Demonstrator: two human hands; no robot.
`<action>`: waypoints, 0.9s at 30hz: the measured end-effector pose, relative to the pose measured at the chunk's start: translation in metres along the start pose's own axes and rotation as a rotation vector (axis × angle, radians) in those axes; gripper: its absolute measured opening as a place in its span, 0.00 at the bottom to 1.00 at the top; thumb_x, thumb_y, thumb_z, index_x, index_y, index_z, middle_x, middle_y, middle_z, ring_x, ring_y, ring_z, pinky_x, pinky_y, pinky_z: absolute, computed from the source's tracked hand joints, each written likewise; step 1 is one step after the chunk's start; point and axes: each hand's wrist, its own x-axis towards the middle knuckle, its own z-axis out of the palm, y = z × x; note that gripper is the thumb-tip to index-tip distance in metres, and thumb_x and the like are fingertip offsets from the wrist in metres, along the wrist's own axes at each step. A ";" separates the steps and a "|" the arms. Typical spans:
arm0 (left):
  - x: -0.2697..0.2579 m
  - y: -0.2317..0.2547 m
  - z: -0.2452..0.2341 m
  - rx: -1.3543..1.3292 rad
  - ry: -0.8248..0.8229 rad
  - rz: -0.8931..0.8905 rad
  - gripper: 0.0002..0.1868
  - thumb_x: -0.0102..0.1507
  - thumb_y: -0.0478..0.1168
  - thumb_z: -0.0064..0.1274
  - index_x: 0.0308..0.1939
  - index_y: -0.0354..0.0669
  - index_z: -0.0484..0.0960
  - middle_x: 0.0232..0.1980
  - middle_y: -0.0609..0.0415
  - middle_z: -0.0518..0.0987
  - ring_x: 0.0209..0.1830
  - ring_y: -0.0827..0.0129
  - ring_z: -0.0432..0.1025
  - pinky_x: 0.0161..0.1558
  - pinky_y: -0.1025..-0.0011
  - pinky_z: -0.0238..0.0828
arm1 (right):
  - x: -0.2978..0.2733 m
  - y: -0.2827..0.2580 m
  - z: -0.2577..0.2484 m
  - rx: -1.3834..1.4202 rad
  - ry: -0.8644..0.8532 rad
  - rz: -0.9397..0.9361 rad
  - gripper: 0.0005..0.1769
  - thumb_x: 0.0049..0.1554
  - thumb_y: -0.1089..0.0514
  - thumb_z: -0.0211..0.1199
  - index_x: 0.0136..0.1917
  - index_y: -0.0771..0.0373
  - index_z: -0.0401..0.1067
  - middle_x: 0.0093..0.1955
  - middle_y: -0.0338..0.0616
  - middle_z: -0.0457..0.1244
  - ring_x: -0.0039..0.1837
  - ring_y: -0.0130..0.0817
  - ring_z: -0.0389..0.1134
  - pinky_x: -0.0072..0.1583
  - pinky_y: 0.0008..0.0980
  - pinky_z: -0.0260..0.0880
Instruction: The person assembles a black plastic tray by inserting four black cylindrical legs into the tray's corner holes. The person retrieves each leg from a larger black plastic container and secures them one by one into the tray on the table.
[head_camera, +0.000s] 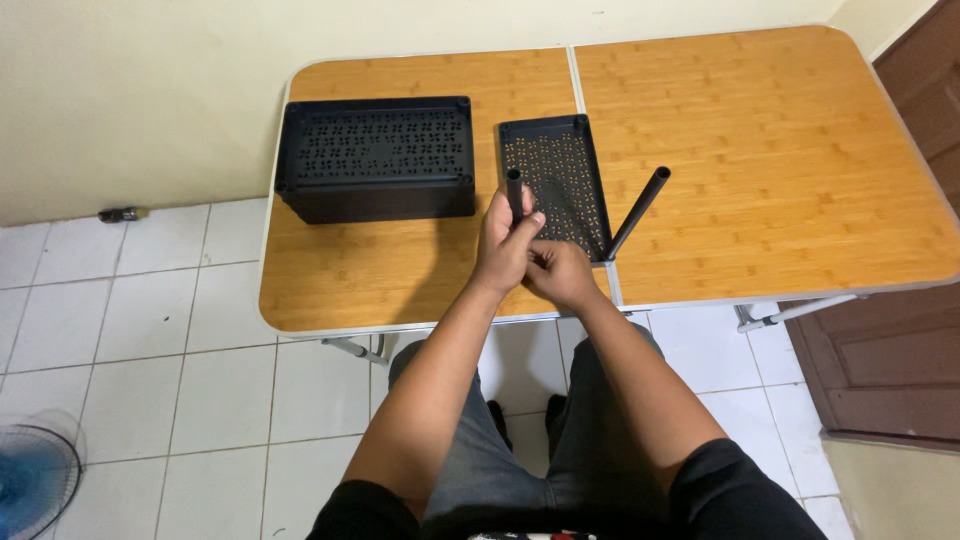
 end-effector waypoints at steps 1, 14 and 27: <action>-0.001 -0.001 0.000 0.049 0.020 -0.008 0.10 0.64 0.27 0.50 0.44 0.43 0.67 0.42 0.61 0.66 0.42 0.78 0.61 0.46 0.76 0.63 | 0.001 0.002 0.001 -0.016 -0.003 0.006 0.07 0.49 0.55 0.67 0.41 0.59 0.78 0.32 0.50 0.68 0.35 0.48 0.71 0.40 0.42 0.68; 0.010 -0.005 0.013 0.258 0.076 -0.020 0.21 0.60 0.27 0.58 0.24 0.46 0.59 0.24 0.65 0.63 0.25 0.82 0.58 0.28 0.76 0.58 | 0.006 0.021 0.008 -0.033 -0.024 0.066 0.12 0.44 0.53 0.72 0.36 0.63 0.77 0.33 0.51 0.69 0.37 0.48 0.72 0.41 0.43 0.69; 0.018 -0.008 0.006 0.236 0.085 -0.063 0.25 0.59 0.27 0.58 0.19 0.47 0.57 0.22 0.66 0.65 0.23 0.84 0.58 0.26 0.77 0.56 | 0.001 0.006 -0.003 0.060 -0.110 0.108 0.09 0.47 0.57 0.70 0.43 0.60 0.79 0.34 0.46 0.71 0.36 0.36 0.73 0.41 0.36 0.69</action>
